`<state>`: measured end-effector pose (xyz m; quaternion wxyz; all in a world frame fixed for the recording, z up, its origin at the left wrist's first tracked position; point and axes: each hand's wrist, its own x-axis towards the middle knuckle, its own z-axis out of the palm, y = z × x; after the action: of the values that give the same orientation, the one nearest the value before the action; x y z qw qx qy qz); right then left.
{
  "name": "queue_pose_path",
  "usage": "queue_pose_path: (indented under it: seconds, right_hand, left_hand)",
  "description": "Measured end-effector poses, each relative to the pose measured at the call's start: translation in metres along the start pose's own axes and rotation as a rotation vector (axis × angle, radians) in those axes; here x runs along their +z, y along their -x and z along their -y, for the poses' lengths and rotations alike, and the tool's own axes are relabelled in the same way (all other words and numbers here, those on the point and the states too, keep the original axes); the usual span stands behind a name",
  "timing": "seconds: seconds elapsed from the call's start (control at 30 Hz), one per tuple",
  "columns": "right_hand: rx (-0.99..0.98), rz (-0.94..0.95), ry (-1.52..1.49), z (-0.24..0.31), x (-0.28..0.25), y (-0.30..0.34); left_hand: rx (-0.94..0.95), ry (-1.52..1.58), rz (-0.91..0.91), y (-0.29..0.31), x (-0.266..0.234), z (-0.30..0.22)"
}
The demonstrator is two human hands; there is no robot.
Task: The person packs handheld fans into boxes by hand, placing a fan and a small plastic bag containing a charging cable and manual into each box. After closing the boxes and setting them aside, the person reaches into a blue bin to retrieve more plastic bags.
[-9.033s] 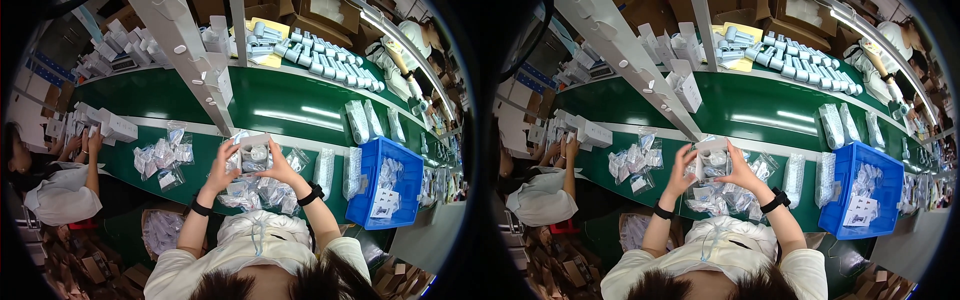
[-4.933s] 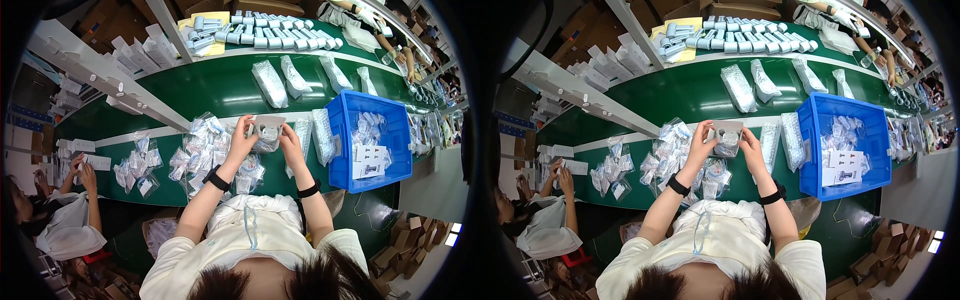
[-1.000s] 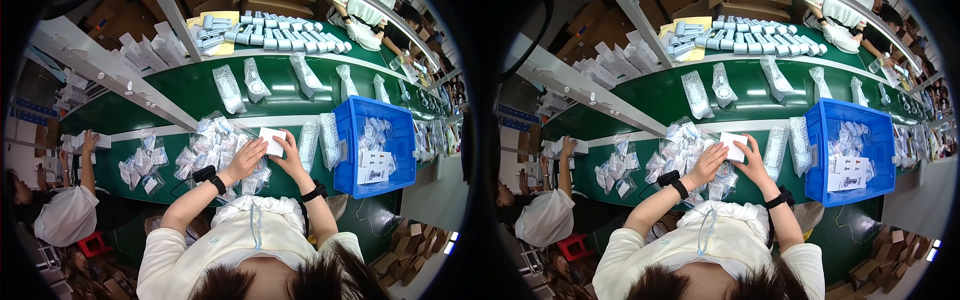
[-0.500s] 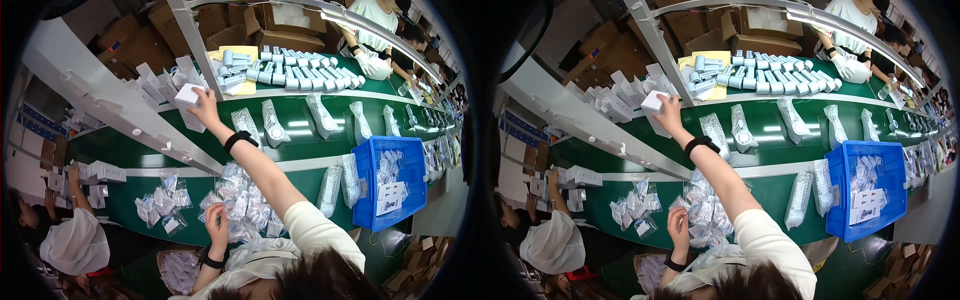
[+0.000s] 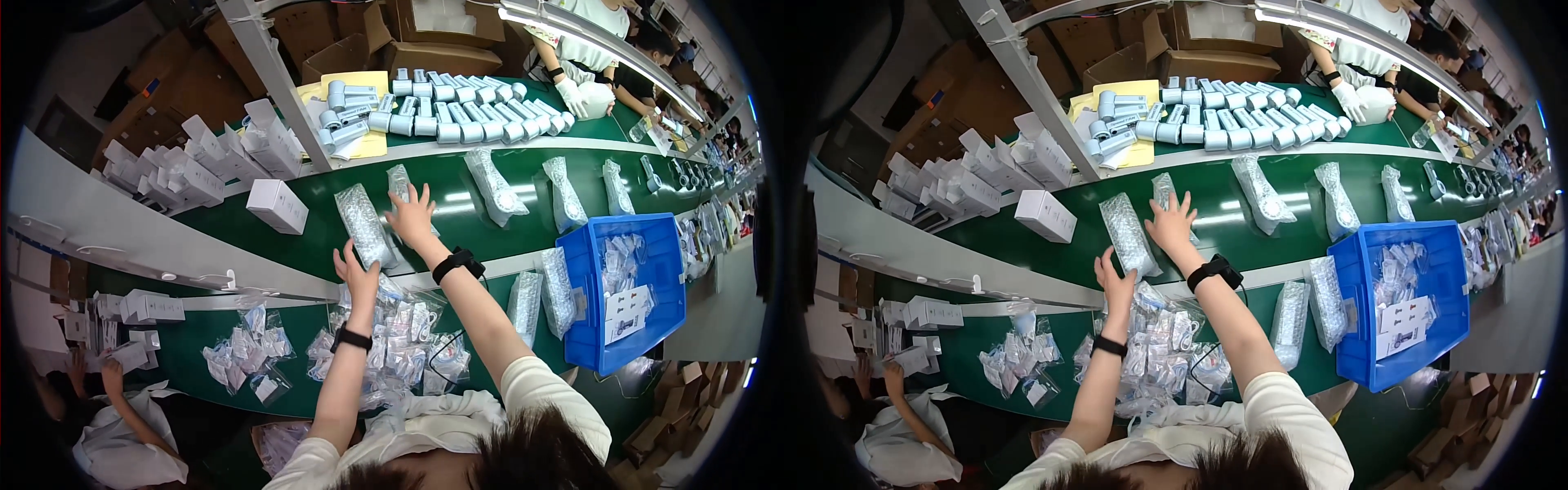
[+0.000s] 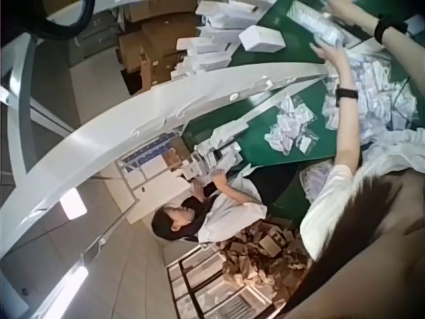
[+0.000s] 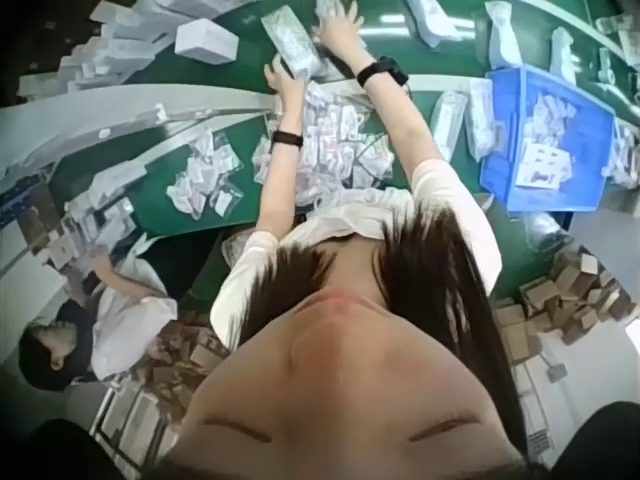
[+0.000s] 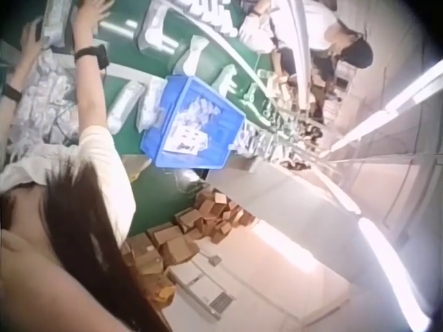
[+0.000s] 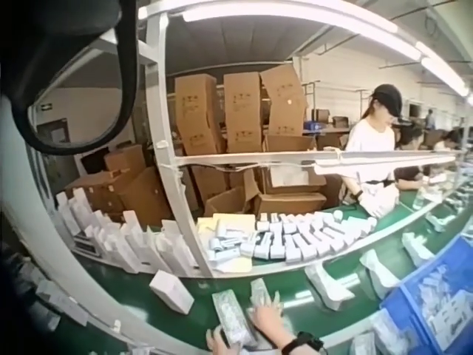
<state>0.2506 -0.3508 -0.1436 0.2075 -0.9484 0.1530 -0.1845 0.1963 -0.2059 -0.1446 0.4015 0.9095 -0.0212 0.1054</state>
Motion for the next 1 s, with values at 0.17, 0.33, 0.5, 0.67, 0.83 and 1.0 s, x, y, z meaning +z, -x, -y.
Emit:
queue_pose_path:
  seconds: [0.17, 0.33, 0.5, 0.67, 0.83, 1.0]
  right_hand:
    - [0.079, 0.446, -0.108, -0.053, -0.010, 0.022]
    - [0.124, 0.462, -0.293, -0.093, -0.072, 0.071]
    - [0.017, 1.060, -0.223, -0.124, -0.146, 0.118]
    - [-0.020, 0.409, -0.261, -0.191, -0.097, 0.057]
    - [0.159, 0.154, 0.130, -0.186, -0.049, -0.016]
    - [0.186, 0.463, 0.101, -0.198, -0.051, -0.029]
  left_hand:
    - [-0.098, -0.004, 0.320, -0.030, 0.049, 0.005]
    - [-0.097, -0.144, 0.469, -0.008, 0.057, -0.047]
    - [0.044, -0.099, 0.661, 0.077, 0.062, -0.095]
    - [0.117, 0.024, 0.732, 0.150, 0.050, -0.078]
    - [0.181, 0.224, 0.684, 0.170, -0.012, -0.083]
    - [0.054, 0.375, 0.642, 0.183, -0.073, -0.060]
